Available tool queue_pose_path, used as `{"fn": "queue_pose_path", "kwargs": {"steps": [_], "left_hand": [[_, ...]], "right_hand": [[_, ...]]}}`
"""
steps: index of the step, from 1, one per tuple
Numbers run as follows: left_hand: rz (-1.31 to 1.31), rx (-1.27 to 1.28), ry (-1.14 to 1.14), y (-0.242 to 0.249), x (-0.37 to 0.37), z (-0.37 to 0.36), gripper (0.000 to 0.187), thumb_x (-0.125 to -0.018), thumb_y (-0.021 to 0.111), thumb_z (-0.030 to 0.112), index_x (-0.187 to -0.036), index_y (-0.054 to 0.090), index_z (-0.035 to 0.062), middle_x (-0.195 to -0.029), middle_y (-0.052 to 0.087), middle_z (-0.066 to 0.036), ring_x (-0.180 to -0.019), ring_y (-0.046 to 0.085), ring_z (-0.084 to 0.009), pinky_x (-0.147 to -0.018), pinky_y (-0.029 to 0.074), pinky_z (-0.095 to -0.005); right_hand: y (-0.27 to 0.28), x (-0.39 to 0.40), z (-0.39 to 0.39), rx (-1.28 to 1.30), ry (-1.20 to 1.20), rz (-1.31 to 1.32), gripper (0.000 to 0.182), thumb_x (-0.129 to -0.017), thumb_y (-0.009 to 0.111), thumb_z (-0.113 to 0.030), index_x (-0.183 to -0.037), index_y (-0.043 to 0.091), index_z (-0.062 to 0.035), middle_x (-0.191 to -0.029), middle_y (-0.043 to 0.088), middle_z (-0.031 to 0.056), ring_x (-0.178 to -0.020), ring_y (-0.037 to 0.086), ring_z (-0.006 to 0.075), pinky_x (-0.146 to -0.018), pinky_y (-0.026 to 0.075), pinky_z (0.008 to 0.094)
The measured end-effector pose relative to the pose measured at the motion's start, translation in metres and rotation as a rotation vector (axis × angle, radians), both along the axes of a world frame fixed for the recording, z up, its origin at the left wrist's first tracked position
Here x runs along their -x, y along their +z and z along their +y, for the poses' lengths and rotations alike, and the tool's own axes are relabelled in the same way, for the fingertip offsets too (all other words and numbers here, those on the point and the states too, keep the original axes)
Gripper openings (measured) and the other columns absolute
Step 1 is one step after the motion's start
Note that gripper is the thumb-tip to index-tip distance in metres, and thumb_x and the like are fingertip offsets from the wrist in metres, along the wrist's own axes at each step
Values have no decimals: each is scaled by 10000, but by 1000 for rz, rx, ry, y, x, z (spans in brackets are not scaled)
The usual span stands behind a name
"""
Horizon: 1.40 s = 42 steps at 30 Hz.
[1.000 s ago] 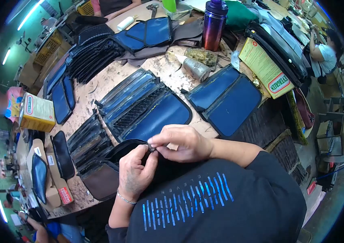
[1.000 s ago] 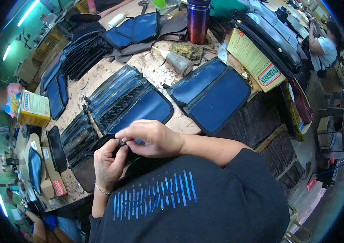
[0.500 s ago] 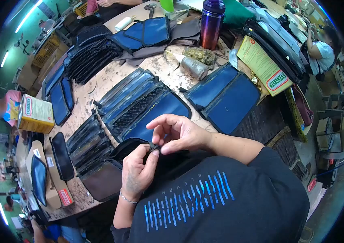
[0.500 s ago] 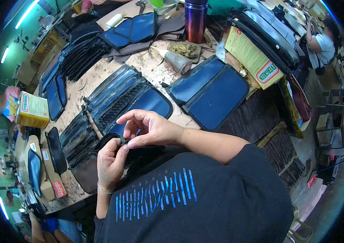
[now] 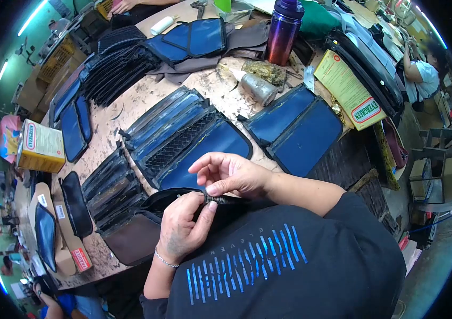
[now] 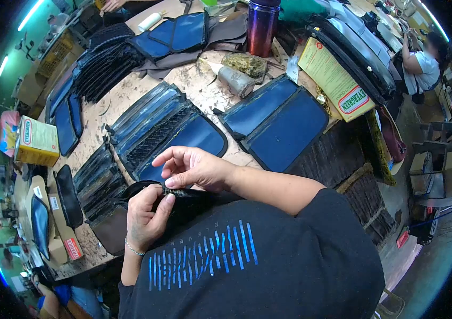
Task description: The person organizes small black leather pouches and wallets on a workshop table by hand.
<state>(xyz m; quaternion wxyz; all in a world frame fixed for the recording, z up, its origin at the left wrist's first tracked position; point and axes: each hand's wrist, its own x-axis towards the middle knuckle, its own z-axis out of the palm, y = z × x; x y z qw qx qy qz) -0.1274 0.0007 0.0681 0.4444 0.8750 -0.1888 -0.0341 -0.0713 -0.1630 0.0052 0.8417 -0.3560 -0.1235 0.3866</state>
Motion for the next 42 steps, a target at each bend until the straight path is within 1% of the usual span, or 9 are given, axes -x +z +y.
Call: {"fn": "queue_pose_path", "kwargs": {"steps": [5,9,18,20,22,24,31,40,42], "left_hand": [[-89,37,-137,-1,-4,8,173,-748,640,139,-772,538,1,-714,561,-135,-611,548,-262,-571,428,-314],[-1,31,182,0,0,-7,253,-749,670,139,-582,540,2,-530,521,-97,-452,507,-180,-448,387,-267],[45,112,208,-6,-1,-2,218,-787,628,121,-629,551,-9,-527,498,-84,-460,463,-159,-463,361,-266],[0,83,255,-6,-3,0,242,-799,623,143,-632,541,-11,-528,487,-91,-460,454,-156,-462,362,-279],[-52,80,286,-9,-6,3,271,-806,624,188,-648,534,-11,-542,485,-100,-461,453,-175,-467,368,-285],[-114,4,261,-7,-13,4,331,-803,626,265,-657,516,-11,-555,485,-117,-471,469,-224,-474,381,-300],[-43,-247,228,5,-21,1,318,-754,665,279,-666,541,-1,-602,549,-164,-548,562,-299,-503,426,-334],[-128,-59,212,-6,-21,-7,266,-776,647,230,-721,541,-7,-652,560,-168,-564,563,-301,-510,425,-328],[-123,-90,222,-8,-21,-8,262,-776,647,224,-715,539,-6,-640,556,-168,-556,561,-300,-505,422,-329]], "right_hand": [[1,3,3,-18,53,36,441,-728,665,-4,-1127,484,-54,-901,497,13,-858,498,85,-803,423,209],[3,6,5,-33,46,67,436,-730,669,-21,-1124,483,-47,-898,495,13,-854,497,84,-787,425,201],[-7,-3,-6,-281,56,234,490,-767,672,-209,-1170,441,-54,-975,513,61,-886,506,109,-788,440,248],[-1,-4,-14,148,92,-329,694,-681,749,-236,-1240,391,-35,-1079,499,78,-997,493,162,-841,427,290],[3,-3,-14,452,-48,-932,562,-743,680,-251,-1211,441,-54,-1075,536,139,-1020,520,224,-864,420,318],[2,1,-9,603,-119,-1000,444,-776,630,-189,-1165,486,-29,-1051,568,173,-979,559,245,-837,434,314],[-4,7,-4,497,-186,-781,299,-819,520,-58,-1115,526,-18,-967,602,188,-896,597,291,-784,452,315],[-8,8,-3,501,-319,-832,252,-830,505,-48,-1077,534,-9,-936,603,188,-885,604,268,-753,455,316],[-9,7,-5,471,-198,-704,330,-830,542,-119,-1143,500,-18,-1015,579,201,-948,577,287,-812,438,317]]}}
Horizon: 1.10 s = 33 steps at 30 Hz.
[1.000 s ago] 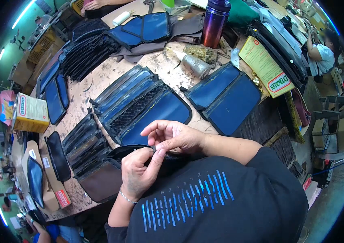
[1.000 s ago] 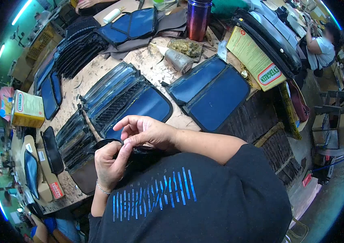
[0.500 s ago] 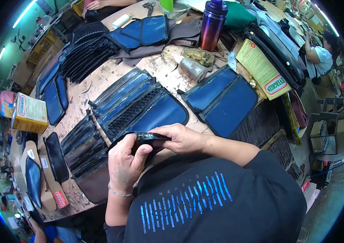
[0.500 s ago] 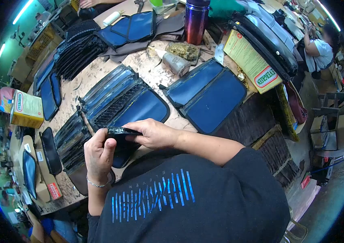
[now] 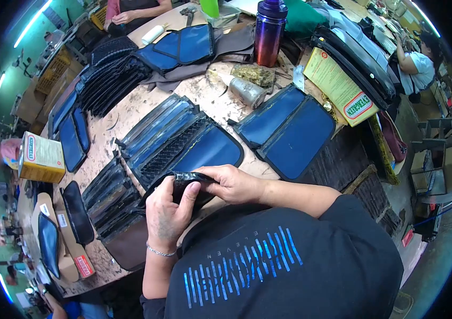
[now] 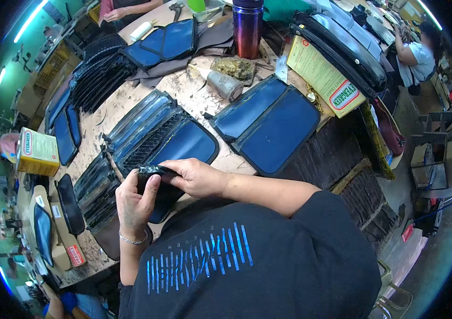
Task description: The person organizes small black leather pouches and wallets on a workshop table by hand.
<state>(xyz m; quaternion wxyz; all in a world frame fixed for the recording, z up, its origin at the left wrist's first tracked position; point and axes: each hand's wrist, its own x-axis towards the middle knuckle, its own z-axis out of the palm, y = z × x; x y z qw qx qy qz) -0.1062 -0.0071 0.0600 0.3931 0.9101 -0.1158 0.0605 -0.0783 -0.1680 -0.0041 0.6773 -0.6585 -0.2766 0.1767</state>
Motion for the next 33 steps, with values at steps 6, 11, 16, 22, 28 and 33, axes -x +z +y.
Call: {"fn": "queue_pose_path", "kwargs": {"steps": [6,11,16,22,28,33], "left_hand": [[73,-18,-3,15,4,-1,255,-764,649,189,-663,510,0,-570,529,-159,-498,540,-300,-476,409,-338],[83,-40,-123,18,8,1,249,-725,658,188,-643,503,11,-551,523,-152,-494,541,-297,-470,410,-342],[116,-41,-105,21,14,1,198,-706,651,171,-663,538,15,-550,526,-151,-504,546,-300,-480,420,-350],[154,-113,-60,22,19,2,173,-717,630,155,-671,544,11,-545,522,-150,-507,545,-301,-483,420,-353],[238,-154,-27,21,22,1,167,-748,605,150,-692,538,8,-589,535,-167,-546,554,-314,-503,423,-369],[182,-171,-80,21,23,3,165,-779,598,163,-771,539,10,-651,556,-173,-604,566,-324,-539,431,-383]], "right_hand": [[16,-16,-18,-91,298,-108,726,-756,669,-238,-1339,284,-40,-1327,371,135,-1228,346,243,-1001,284,350],[16,-32,2,-193,324,-176,678,-715,683,-353,-1256,419,-41,-1326,369,144,-1231,339,261,-1015,249,416],[13,-48,12,-232,390,-158,300,-726,683,-300,-845,582,-44,-1148,525,151,-1162,407,275,-985,291,416],[22,-52,3,-69,319,-305,277,-678,739,-266,-750,579,-51,-975,583,113,-1035,498,262,-894,375,384],[30,-54,0,115,314,-420,281,-660,743,-254,-768,594,-43,-808,582,61,-834,515,216,-753,419,307],[37,-53,-2,158,265,-476,255,-660,735,-257,-752,609,-56,-777,576,50,-833,494,209,-745,411,314]]}}
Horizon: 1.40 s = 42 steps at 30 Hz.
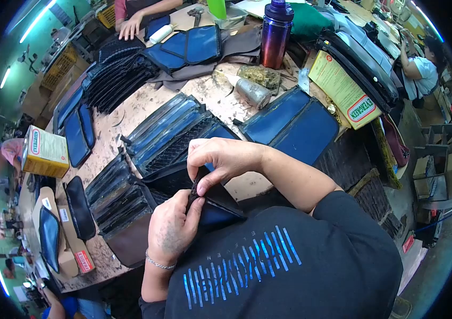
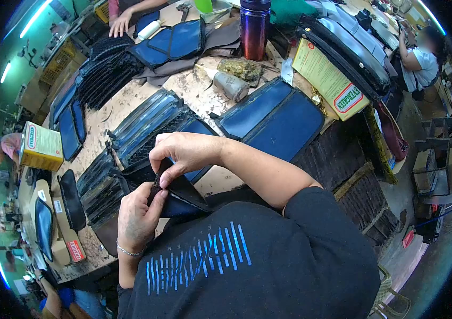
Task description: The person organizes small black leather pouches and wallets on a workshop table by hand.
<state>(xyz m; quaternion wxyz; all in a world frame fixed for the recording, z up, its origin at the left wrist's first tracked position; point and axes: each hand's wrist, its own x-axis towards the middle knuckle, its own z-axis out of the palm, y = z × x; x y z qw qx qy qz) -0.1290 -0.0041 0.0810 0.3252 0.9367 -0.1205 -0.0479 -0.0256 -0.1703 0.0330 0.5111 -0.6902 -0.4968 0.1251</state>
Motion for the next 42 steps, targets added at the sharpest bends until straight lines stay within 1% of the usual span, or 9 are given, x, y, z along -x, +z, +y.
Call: {"fn": "queue_pose_path", "kwargs": {"steps": [2,9,13,15,19,23,36,38,42], "left_hand": [[-29,-49,-80,7,3,0,193,-785,604,191,-832,534,17,-661,558,-169,-610,560,-330,-548,435,-389],[-194,-264,-381,50,18,-9,301,-749,646,306,-697,483,58,-503,503,-75,-458,535,-242,-441,404,-336],[-64,-116,-81,20,-4,-4,248,-734,654,228,-800,573,3,-595,552,-164,-534,540,-325,-488,411,-349],[44,-34,-73,-1,-27,9,277,-749,633,272,-756,576,2,-604,555,-181,-566,571,-322,-512,439,-349],[177,210,-68,-41,-50,30,320,-737,663,290,-745,606,-25,-605,550,-174,-521,549,-225,-515,424,-314],[302,287,-14,-37,-45,30,290,-749,664,260,-749,604,-23,-557,526,-125,-492,469,-120,-492,400,-293],[167,250,12,-24,-24,23,227,-783,633,194,-892,637,-6,-662,617,-128,-576,556,-91,-554,449,-254],[288,495,-9,-30,-24,29,225,-826,604,155,-933,623,-42,-703,591,10,-626,482,-33,-545,402,-188],[457,594,-27,-29,-26,40,294,-910,474,212,-1014,599,-33,-758,584,21,-698,483,-27,-634,401,-170]], "right_hand": [[-1,1,0,-70,47,43,247,-654,739,-255,-743,615,-60,-769,574,42,-836,491,205,-754,406,315],[4,13,13,-461,408,283,178,-634,750,-207,-694,634,-86,-743,611,-8,-879,512,183,-855,374,349],[-20,-3,3,-283,195,407,224,-657,753,-192,-801,635,-68,-822,608,32,-922,514,188,-854,386,332],[-32,-15,-1,-193,135,318,219,-737,696,-180,-877,609,-36,-816,588,28,-815,525,109,-741,424,249],[-35,-22,-5,5,32,422,235,-760,668,-204,-904,610,-27,-792,587,11,-741,508,82,-677,415,229],[-26,-17,-2,30,-20,474,246,-734,688,-192,-899,621,-24,-801,600,24,-752,518,88,-700,423,243],[-11,-2,-4,29,-93,203,219,-696,719,-192,-831,621,-51,-801,601,40,-802,531,160,-741,426,283],[-10,2,-1,-59,-102,144,150,-679,717,-103,-780,616,-58,-759,588,22,-768,510,162,-708,420,278],[-8,10,3,-133,-157,-43,147,-625,728,-57,-733,630,-75,-710,567,9,-744,502,172,-673,411,283]]}}
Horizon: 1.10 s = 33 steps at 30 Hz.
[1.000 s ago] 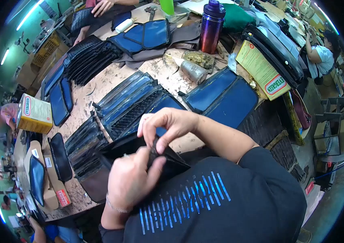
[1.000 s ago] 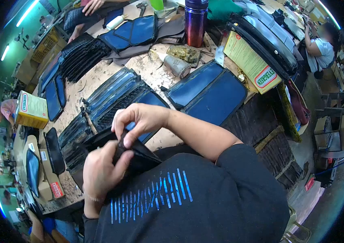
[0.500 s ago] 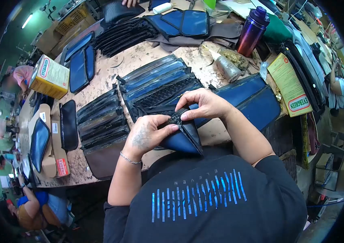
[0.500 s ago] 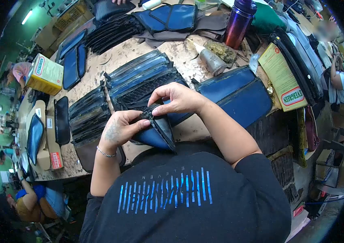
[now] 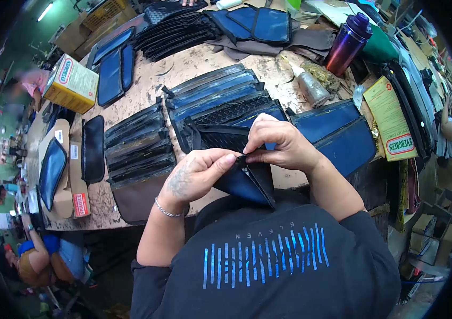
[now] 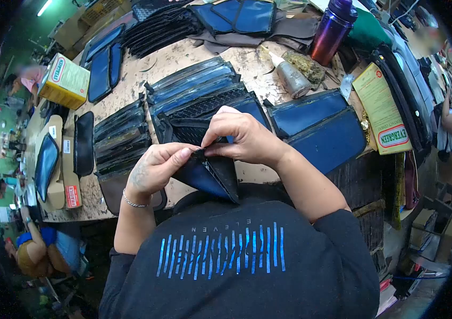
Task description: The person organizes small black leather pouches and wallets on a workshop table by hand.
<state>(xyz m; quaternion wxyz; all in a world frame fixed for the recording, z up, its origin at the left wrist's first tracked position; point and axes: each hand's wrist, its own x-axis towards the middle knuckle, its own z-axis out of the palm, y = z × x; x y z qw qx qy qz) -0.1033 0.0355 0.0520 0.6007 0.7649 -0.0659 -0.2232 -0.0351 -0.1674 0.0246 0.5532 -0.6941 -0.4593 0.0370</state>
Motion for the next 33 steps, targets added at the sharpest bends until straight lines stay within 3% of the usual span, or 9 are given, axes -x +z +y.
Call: {"fn": "queue_pose_path", "kwargs": {"steps": [5,8,11,14,19,23,27,30,33], "left_hand": [[62,-47,-24,5,-2,-3,295,-911,469,209,-986,606,-41,-747,563,36,-710,477,-28,-638,393,-177],[42,89,6,10,-1,-6,281,-885,511,233,-918,614,-26,-665,568,-10,-641,467,-47,-583,408,-215],[-81,-102,-71,43,-4,-5,238,-864,534,184,-934,622,-26,-708,583,0,-671,511,-45,-601,414,-195],[-317,-288,-127,81,-2,-10,178,-789,590,150,-873,632,-1,-631,595,-61,-566,556,-89,-537,439,-228],[-301,-253,-202,77,-2,-9,148,-775,618,136,-835,638,2,-605,589,-45,-539,543,-85,-519,427,-214],[-2,-92,-250,66,1,-10,189,-779,628,167,-846,647,-9,-668,622,-46,-629,530,-49,-583,432,-211],[157,44,-195,56,7,-11,184,-770,664,139,-852,654,-26,-686,623,-4,-636,513,-35,-580,420,-196],[194,93,-91,48,2,-7,153,-779,644,90,-851,648,-46,-685,598,0,-620,499,-33,-545,387,-178],[171,88,-79,52,-4,-4,156,-792,624,87,-851,640,-56,-705,588,2,-617,478,-33,-541,369,-168]], "right_hand": [[1,7,0,-3,-18,-93,202,-583,749,-31,-745,638,-73,-723,563,0,-774,512,173,-681,421,280],[4,10,1,-63,-46,-113,173,-603,724,-29,-739,635,-88,-705,552,-3,-733,502,169,-657,415,282],[24,11,3,-120,-144,-338,173,-605,708,-42,-752,626,-81,-716,546,1,-737,511,195,-668,413,302],[47,15,2,-136,-160,-482,172,-629,696,-57,-783,624,-84,-709,541,-7,-697,510,183,-643,399,295],[55,29,-5,-69,-177,-458,174,-615,704,-68,-770,635,-105,-702,534,-22,-682,487,168,-613,383,289],[46,33,-12,-17,-106,-368,191,-616,707,-82,-789,634,-116,-719,527,-23,-711,486,184,-631,375,300],[51,19,-23,116,101,-260,336,-671,717,-283,-911,610,-73,-788,548,41,-772,487,215,-689,375,320],[45,1,-30,33,218,-29,449,-657,733,-351,-933,604,-20,-808,565,88,-778,497,221,-710,389,315],[40,5,-22,92,57,0,265,-686,726,-198,-872,619,-41,-784,576,62,-764,514,190,-685,408,290]]}}
